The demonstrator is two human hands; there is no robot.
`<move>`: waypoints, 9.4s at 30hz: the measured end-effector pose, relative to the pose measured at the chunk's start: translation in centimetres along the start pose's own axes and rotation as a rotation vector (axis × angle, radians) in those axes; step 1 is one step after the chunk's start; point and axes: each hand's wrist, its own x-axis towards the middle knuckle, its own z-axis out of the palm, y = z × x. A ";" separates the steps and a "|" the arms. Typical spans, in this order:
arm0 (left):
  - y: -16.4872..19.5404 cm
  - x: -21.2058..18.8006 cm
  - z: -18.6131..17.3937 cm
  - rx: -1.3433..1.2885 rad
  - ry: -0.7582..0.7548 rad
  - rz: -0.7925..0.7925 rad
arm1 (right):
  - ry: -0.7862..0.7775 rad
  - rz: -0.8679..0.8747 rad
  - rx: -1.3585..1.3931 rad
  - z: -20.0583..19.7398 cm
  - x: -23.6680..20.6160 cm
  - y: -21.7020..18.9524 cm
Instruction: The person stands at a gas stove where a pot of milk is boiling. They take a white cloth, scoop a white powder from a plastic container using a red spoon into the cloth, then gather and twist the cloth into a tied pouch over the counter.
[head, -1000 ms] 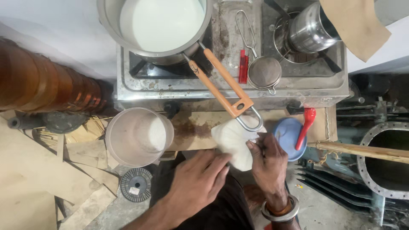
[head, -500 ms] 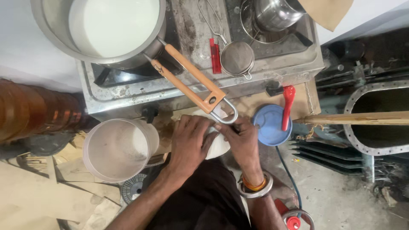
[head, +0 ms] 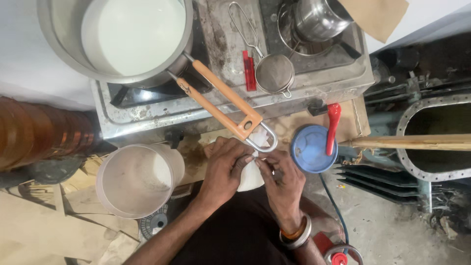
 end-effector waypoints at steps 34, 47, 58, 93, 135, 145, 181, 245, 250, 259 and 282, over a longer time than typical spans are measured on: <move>-2.1 0.5 0.2 0.264 0.078 0.235 | -0.282 0.115 -0.211 0.2 3.6 0.0; -1.7 0.9 -0.1 0.207 0.043 0.207 | -0.412 0.239 0.069 0.0 5.6 2.1; -0.5 0.2 -0.1 0.161 0.172 0.041 | -0.309 0.015 -0.190 -0.1 3.8 -0.1; -1.6 1.2 -0.9 -0.073 0.012 -0.142 | -0.404 -0.113 -0.129 -0.3 5.0 2.3; 2.6 -1.0 -0.1 0.541 -0.029 0.334 | -0.205 -0.331 -0.349 -0.8 1.8 1.4; 3.1 -0.5 -1.0 0.175 -0.081 -0.255 | -0.378 -0.655 -0.480 -2.6 4.7 0.9; 2.4 0.9 -0.9 0.081 -0.128 -0.311 | -0.166 0.340 0.323 0.4 -0.2 3.0; 2.9 0.1 1.9 0.241 0.048 -0.343 | -0.104 0.058 0.132 -0.1 0.6 2.5; 2.0 0.3 1.7 0.240 0.019 -0.213 | -0.190 0.107 0.054 0.1 0.7 2.8; 0.7 0.8 0.3 0.114 -0.070 -0.196 | -0.236 -0.014 -0.033 0.6 0.8 3.6; 0.3 -1.5 2.4 0.407 0.154 -0.275 | -0.159 -0.044 -0.043 1.7 0.5 4.1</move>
